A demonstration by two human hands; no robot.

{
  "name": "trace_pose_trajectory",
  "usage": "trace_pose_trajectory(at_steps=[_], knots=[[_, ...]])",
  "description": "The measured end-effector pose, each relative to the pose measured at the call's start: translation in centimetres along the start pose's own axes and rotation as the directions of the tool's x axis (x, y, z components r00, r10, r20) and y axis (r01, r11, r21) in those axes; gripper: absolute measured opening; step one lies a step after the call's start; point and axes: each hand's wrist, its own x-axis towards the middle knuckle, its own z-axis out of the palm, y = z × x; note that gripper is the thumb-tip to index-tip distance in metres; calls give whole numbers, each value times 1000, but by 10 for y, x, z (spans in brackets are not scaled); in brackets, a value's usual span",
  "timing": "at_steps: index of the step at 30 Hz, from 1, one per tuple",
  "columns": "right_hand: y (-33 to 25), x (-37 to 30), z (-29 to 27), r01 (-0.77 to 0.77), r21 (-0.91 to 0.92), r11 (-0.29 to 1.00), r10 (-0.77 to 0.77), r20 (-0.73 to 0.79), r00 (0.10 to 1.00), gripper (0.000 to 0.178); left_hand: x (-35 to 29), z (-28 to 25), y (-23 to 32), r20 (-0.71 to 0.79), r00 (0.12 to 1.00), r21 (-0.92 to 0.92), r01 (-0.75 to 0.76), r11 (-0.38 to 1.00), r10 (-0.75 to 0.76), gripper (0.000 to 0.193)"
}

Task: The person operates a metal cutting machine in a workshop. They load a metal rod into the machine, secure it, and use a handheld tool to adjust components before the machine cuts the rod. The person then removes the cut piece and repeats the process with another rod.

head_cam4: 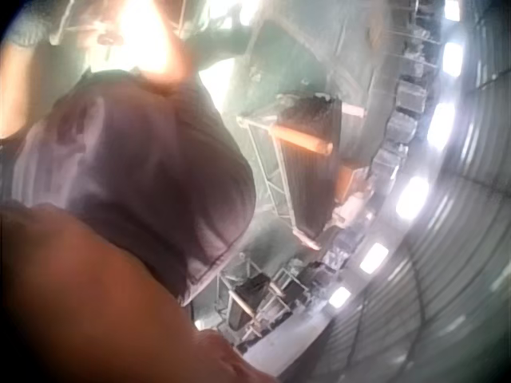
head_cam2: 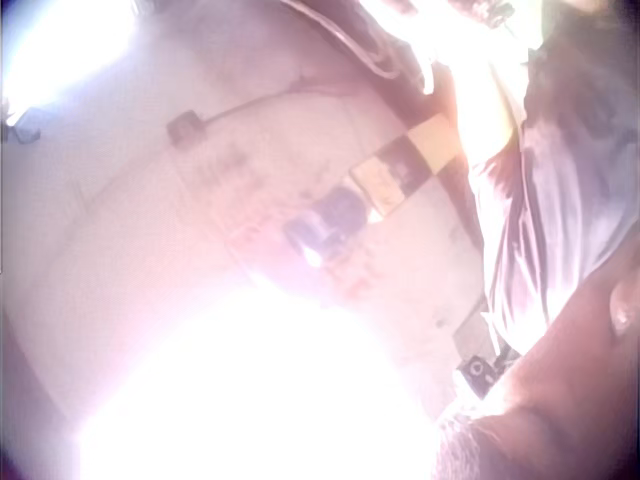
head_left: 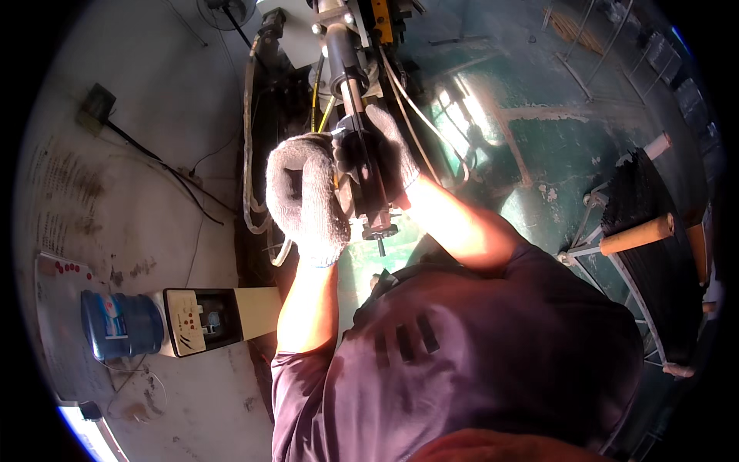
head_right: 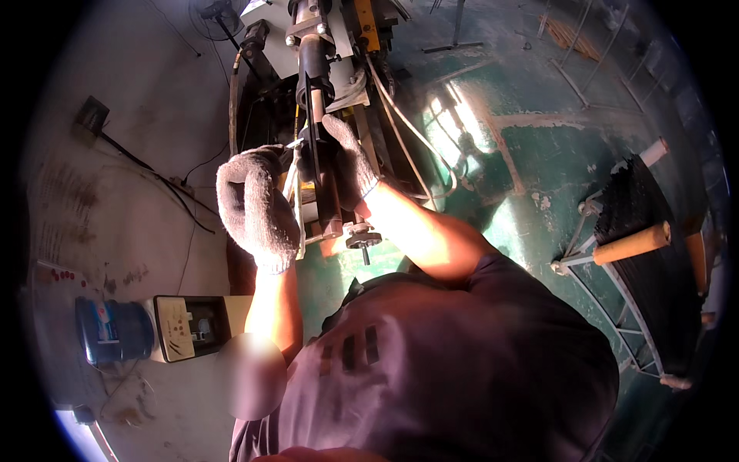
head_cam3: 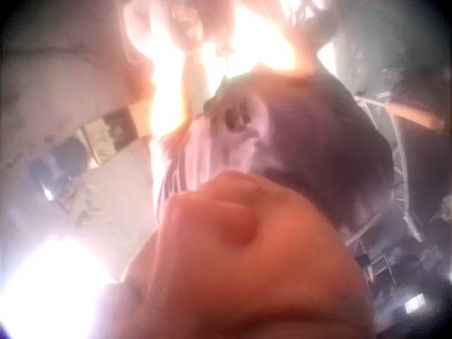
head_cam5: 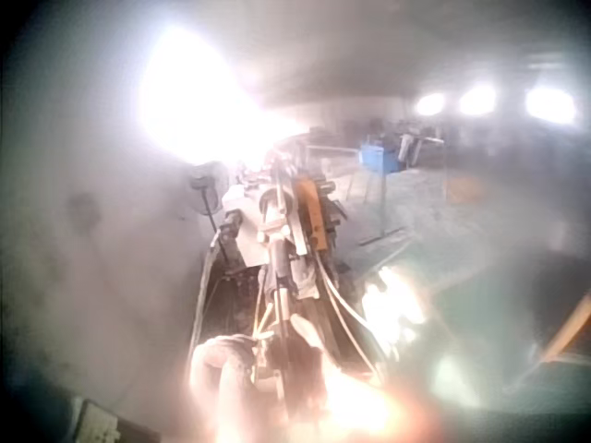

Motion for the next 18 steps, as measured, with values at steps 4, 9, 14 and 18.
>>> trace_pose_trajectory(at_steps=[4, 9, 14, 18], knots=[[2, 0, 4, -90, 172, 981, 98, -36, 995, 47, 1, -11, -14, -17, 992, -3, 123, 992, -123, 19], [-1, -7, 10, -153, 307, 939, 208, -155, 966, 47, 8, -13, -41, 96, 990, 13, 98, 995, -99, 35], [-3, -4, 10, -106, 271, 957, 157, -175, 972, 50, 16, -12, -53, 142, 990, -11, 7, 1000, -5, 36], [-5, -3, 17, -114, 204, 972, 161, -231, 960, 52, 16, -10, -60, 130, 987, -28, -92, 995, 94, 34]])
